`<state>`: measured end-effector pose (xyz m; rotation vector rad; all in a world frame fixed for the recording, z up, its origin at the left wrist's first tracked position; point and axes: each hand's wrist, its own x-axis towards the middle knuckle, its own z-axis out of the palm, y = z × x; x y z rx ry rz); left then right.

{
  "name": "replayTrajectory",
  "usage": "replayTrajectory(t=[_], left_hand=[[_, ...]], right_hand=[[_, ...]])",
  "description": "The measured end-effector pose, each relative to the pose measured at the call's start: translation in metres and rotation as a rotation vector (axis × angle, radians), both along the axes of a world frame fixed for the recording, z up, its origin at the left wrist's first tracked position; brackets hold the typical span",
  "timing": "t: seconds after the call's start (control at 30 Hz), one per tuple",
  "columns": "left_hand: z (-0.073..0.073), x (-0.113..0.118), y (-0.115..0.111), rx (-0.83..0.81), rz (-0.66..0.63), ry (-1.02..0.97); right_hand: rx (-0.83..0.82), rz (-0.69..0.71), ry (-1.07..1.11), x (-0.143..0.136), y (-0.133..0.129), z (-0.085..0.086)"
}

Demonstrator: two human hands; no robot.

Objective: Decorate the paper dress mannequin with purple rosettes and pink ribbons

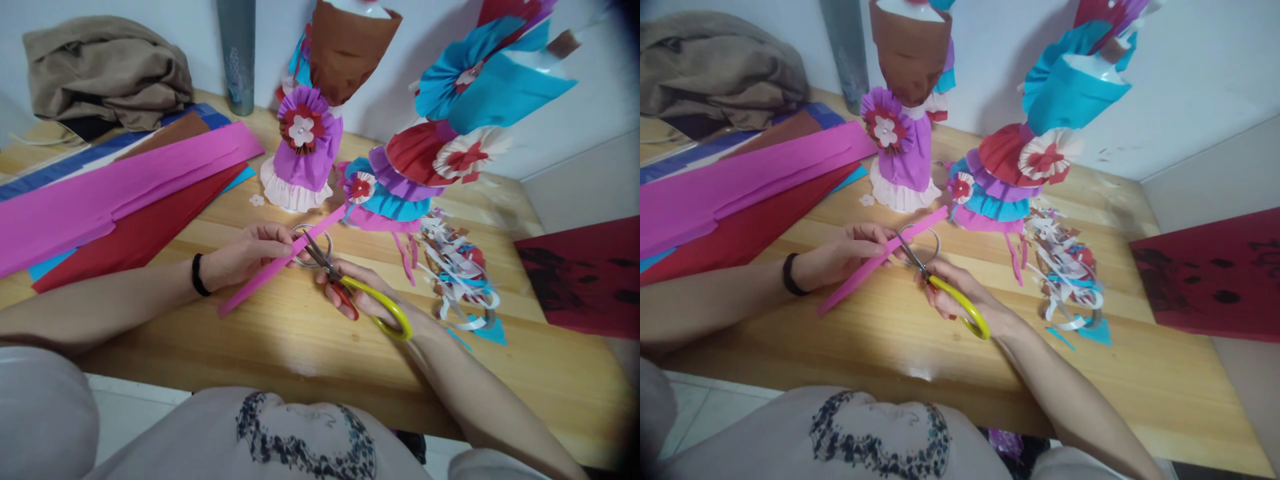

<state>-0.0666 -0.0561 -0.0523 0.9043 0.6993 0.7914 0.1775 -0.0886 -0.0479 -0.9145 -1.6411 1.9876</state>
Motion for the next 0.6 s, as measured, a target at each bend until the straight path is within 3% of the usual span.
replayTrajectory(t=[0.4,0.6], left_hand=[[-0.0044,0.0008,-0.0005,0.007,0.000,0.012],[-0.0088,-0.0011,0.0001,0.040,-0.023,-0.025]], right_hand=[[-0.009,-0.031,0.012,-0.0025,-0.0001,-0.0036],[-0.003,-0.089,-0.035,-0.0084,-0.0028,0.0029]])
